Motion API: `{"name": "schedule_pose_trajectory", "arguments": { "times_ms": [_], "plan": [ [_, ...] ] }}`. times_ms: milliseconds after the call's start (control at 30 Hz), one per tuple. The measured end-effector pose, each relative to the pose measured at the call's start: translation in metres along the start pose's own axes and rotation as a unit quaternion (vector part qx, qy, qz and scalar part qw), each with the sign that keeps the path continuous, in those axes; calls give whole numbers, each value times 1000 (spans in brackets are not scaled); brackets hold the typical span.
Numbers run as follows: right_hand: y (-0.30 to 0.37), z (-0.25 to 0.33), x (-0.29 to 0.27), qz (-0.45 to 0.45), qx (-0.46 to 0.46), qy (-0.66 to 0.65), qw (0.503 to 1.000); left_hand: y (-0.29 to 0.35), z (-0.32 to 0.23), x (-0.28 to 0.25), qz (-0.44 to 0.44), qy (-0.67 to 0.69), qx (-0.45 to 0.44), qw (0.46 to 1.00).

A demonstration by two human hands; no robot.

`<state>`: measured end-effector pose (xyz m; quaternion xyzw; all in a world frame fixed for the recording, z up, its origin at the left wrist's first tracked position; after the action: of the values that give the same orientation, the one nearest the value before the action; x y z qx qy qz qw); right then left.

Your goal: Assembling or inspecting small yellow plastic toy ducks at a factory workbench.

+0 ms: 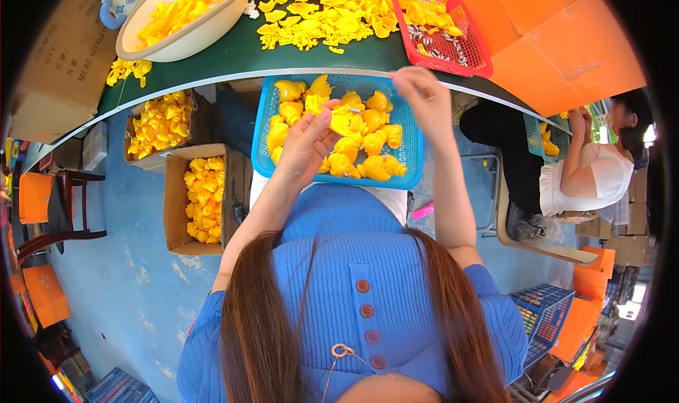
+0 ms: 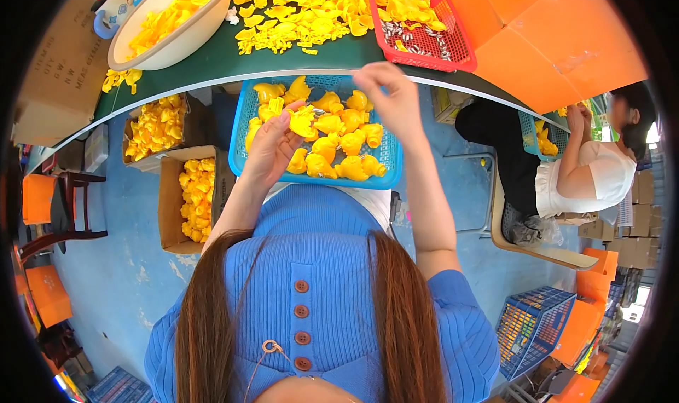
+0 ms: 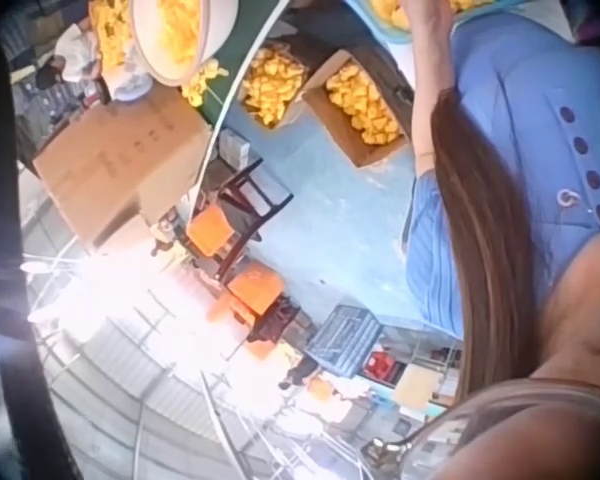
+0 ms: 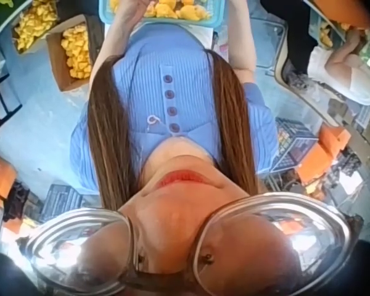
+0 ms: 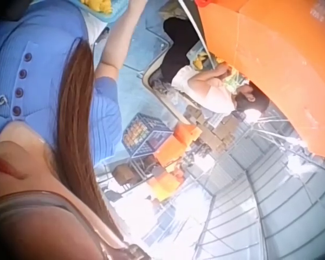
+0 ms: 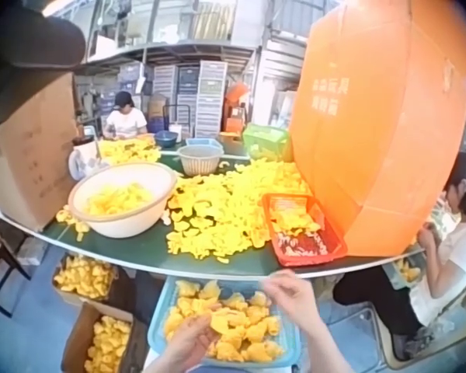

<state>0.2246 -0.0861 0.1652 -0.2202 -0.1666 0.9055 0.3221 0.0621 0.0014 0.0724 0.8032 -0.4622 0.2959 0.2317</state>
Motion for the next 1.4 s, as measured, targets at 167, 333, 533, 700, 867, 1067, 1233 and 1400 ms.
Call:
{"name": "schedule_pose_trajectory", "arguments": {
  "times_ms": [167,333,533,700,867,1067,1233,1400],
  "plan": [
    [-56,-21,-52,-88,27,100,991,0,-2,0,-1,-10,-2,1000],
    [-136,-66,-64,-39,14,267,963,1,-4,0,-3,-19,5,1000],
    [-181,-135,-42,85,13,420,903,-2,-6,-3,-1,-35,7,999],
    [-186,-147,-42,105,62,474,872,-4,-3,-9,-10,-46,12,999],
    [-182,-136,-48,56,70,449,889,0,-6,-7,-5,-47,10,999],
    [-169,-93,-99,-177,-35,311,933,-2,-9,-5,-9,-37,7,999],
    [-114,-52,-84,-216,22,-180,959,-2,-4,-8,-15,-31,-6,999],
    [-13,-23,-12,-43,71,-119,989,2,-14,10,34,-43,60,997]
  ]
}}
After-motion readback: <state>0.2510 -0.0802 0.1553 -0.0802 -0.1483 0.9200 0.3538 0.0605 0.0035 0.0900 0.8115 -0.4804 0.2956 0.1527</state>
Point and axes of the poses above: each hand's wrist, its own y-axis away from the middle knuckle, its own x-axis out of the palm, z = x × y, the point moved 9 cm from there along -y, towards the middle knuckle, and after that the axes turned 5 degrees about -y, right-handed, at the moved point
